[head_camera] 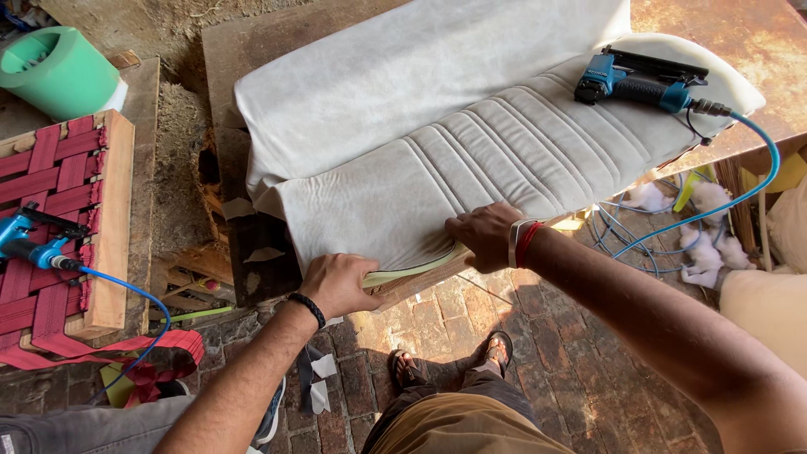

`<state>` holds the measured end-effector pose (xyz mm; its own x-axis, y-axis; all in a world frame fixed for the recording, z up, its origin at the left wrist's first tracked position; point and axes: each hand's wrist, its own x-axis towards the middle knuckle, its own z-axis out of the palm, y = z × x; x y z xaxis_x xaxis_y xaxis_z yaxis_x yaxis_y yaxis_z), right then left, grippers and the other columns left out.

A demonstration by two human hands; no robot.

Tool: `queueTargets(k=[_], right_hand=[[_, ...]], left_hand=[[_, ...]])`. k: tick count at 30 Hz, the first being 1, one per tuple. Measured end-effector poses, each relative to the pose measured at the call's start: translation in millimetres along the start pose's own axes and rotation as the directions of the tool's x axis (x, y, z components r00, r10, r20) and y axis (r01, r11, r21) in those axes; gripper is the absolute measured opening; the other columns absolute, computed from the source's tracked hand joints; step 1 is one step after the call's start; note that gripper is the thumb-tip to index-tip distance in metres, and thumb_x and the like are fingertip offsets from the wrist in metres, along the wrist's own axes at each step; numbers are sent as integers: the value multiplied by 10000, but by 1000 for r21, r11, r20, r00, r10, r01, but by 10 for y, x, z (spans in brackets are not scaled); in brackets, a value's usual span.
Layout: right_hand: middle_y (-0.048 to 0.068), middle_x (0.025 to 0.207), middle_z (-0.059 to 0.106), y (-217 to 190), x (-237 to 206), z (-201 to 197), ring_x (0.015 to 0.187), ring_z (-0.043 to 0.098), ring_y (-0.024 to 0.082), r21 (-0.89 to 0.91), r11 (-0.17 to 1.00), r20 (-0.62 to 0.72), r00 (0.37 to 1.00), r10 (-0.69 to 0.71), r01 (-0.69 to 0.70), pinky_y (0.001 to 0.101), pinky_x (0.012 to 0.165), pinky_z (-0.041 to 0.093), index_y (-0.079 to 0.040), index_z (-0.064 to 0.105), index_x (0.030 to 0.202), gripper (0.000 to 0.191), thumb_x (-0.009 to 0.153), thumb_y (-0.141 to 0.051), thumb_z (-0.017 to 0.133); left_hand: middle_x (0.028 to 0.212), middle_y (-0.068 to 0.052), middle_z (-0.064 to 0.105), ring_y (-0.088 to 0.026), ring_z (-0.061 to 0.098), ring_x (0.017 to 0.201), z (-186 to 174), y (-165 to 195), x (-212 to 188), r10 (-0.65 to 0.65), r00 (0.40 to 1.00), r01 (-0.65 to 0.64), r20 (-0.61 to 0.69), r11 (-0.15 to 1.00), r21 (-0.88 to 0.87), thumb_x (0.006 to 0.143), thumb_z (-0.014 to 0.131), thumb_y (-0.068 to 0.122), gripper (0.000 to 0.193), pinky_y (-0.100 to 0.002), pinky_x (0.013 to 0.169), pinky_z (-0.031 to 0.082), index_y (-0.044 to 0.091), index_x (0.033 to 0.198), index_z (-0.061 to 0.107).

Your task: The person stretches and smooths a light-colored fabric over a cushioned furniture component, then uses a pneumatic staple gun to secure the fabric to the wooden frame. The person repeatedly adjusts the fabric and staples along the edges to ensure a tight fit.

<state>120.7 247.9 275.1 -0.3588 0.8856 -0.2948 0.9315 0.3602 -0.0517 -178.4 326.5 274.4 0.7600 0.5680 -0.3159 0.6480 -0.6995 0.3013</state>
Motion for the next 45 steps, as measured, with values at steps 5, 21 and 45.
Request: queueTargets(k=[5,21,45], right_hand=[[7,812,676,-177,52,49,640,640,177,39,975,57,975,217,-219,347,521,510,-174,640,998,162,915,-71,547],[-1,750,696,-58,-26,723,626,654,151,158,985,-644,764,48,71,330,559,554,-124,664,807,133,741,-7,670],[7,649,624,-219,259,2086,571,532,84,896,-203,-168,724,669,395,254,538,433,-41,723,856,406,1057,-377,615]], left_hand=[[693,22,659,-175,678,659,-25,-10,11,18,1000,-18,-17,1000,0,702,840,530,394,-410,711,575,199,752,632],[1656,-228,175,-388,177,1522,243,908,1411,137,944,-82,-302,978,191,1074,308,503,679,-519,1232,148,110,1611,176],[1686,-227,-48,-390,-2,1559,286,1052,1252,-28,999,11,43,935,355,909,478,724,1034,-633,1224,20,195,1644,-21]])
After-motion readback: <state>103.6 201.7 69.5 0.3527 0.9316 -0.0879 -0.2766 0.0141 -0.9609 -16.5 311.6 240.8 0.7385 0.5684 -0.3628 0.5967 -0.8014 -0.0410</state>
